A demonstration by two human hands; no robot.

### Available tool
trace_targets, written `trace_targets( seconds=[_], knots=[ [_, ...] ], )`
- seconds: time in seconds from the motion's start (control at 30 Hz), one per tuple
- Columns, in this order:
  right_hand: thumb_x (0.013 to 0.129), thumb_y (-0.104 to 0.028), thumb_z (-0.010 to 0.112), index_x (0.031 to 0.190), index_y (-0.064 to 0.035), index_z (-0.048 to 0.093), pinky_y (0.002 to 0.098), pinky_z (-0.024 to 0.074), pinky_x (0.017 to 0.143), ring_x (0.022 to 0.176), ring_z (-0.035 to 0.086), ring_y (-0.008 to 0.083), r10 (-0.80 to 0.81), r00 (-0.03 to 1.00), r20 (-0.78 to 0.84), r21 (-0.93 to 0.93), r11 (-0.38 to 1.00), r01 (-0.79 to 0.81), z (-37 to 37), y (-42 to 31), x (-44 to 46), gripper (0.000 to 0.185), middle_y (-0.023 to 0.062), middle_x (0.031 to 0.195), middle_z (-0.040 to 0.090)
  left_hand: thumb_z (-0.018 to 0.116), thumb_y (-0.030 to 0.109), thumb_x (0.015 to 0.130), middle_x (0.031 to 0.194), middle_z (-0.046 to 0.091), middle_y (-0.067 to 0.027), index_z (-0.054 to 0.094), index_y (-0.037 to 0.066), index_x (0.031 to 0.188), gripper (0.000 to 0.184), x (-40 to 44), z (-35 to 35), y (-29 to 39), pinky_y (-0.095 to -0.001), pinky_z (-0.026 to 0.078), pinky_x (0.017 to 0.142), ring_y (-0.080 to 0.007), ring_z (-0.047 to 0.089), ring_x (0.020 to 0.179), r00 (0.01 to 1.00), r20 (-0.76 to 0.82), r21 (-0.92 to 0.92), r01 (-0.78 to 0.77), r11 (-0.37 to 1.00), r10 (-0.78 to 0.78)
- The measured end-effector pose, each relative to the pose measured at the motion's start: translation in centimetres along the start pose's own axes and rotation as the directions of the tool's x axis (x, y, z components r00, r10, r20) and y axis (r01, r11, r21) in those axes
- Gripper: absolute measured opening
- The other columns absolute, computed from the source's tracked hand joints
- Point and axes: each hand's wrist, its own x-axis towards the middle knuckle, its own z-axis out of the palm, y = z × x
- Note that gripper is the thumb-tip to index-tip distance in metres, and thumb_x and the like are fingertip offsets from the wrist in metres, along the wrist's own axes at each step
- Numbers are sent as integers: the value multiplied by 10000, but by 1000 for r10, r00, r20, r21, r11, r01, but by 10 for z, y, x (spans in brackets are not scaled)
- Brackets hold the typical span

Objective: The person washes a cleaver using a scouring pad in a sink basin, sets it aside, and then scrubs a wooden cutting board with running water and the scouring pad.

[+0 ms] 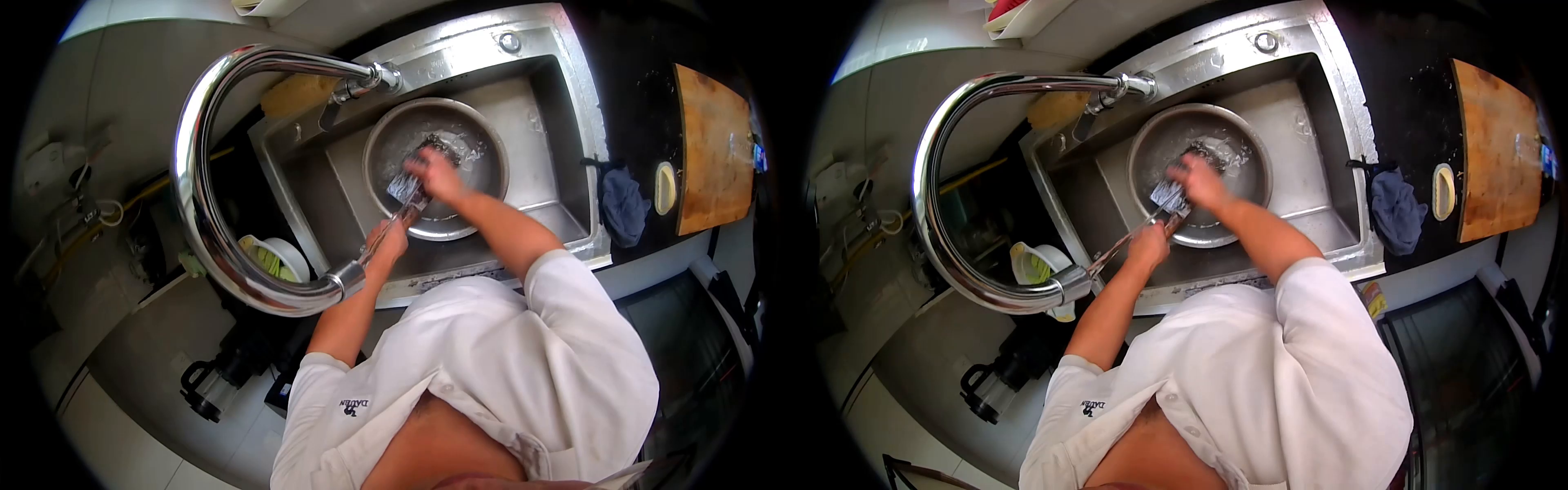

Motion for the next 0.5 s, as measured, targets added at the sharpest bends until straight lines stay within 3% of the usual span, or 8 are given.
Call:
trace_targets(
  seconds=[0.03, 0.1, 0.2, 0.3, 0.33, 0.37, 0.43, 0.5],
  knots=[
    [838, -118, 609, 1182, -147, 672, 465, 487, 856, 981, 566, 419, 269, 962, 44, 4, 963, -269, -10, 9, 8, 351, 218, 1071, 571, 524, 97, 864, 1056, 659, -249, 595, 38, 1138, 289, -5, -2, 0, -498, 511, 856, -407, 638, 1011, 1000, -2, 5, 15, 1000, -15],
    [846, -127, 617, 1185, -189, 686, 443, 465, 947, 1106, 554, 416, 475, 877, 68, -87, 879, -469, -17, 14, 9, 351, 239, 1207, 560, 528, 93, 860, 1052, 662, -250, 596, 40, 1133, 287, -8, -7, 4, -501, 511, 857, -409, 640, 1005, 1000, -22, 36, -2, 999, 3],
    [864, -182, 614, 1167, -153, 686, 451, 473, 923, 1030, 559, 434, 13, 998, 64, -126, 992, -4, -3, -15, -11, 313, 232, 1127, 577, 530, 91, 858, 1035, 667, -250, 594, 33, 1131, 286, -4, -6, 1, -504, 513, 855, -413, 643, 996, 1000, 21, 89, -11, 996, 9],
    [826, -149, 651, 1178, -172, 687, 452, 440, 999, 1136, 535, 420, -26, 985, 168, 206, 978, -9, -1, -36, -24, 354, 255, 1206, 561, 539, 93, 855, 1030, 668, -251, 589, 29, 1138, 295, 2, 1, -2, -502, 513, 857, -413, 644, 994, 999, 37, 50, -2, 999, 0],
    [844, -172, 642, 1182, -175, 685, 449, 443, 999, 1129, 535, 419, -54, 992, 112, 117, 992, 41, 0, -19, -26, 341, 258, 1190, 565, 547, 98, 851, 1027, 668, -252, 597, 34, 1136, 296, -4, -2, 1, -498, 512, 859, -411, 644, 996, 1000, -1, 34, -19, 999, 19],
    [853, -181, 639, 1185, -170, 681, 437, 468, 970, 1087, 557, 422, 54, 996, 65, -33, 998, -52, 0, -2, -29, 335, 249, 1223, 550, 556, 100, 843, 1026, 669, -248, 607, 36, 1122, 291, -6, -1, 1, -495, 512, 859, -406, 645, 994, 1000, -18, 26, -12, 1000, 13],
    [849, -176, 646, 1189, -151, 674, 425, 503, 900, 1013, 585, 412, 365, 931, 5, -102, 926, -363, -15, 20, -23, 341, 243, 1184, 543, 574, 103, 825, 1023, 673, -239, 627, 39, 1092, 280, -7, -2, 2, -490, 512, 859, -397, 648, 990, 998, -62, 10, -3, 1000, 4],
    [854, -177, 648, 1177, -141, 675, 435, 511, 852, 963, 597, 405, 347, 935, 77, -46, 938, -345, -22, 8, -26, 326, 234, 1143, 538, 593, 105, 800, 1023, 676, -229, 646, 42, 1060, 273, -6, -3, 2, -478, 513, 853, -389, 651, 978, 999, -33, -27, 30, 999, -31]
  ],
)
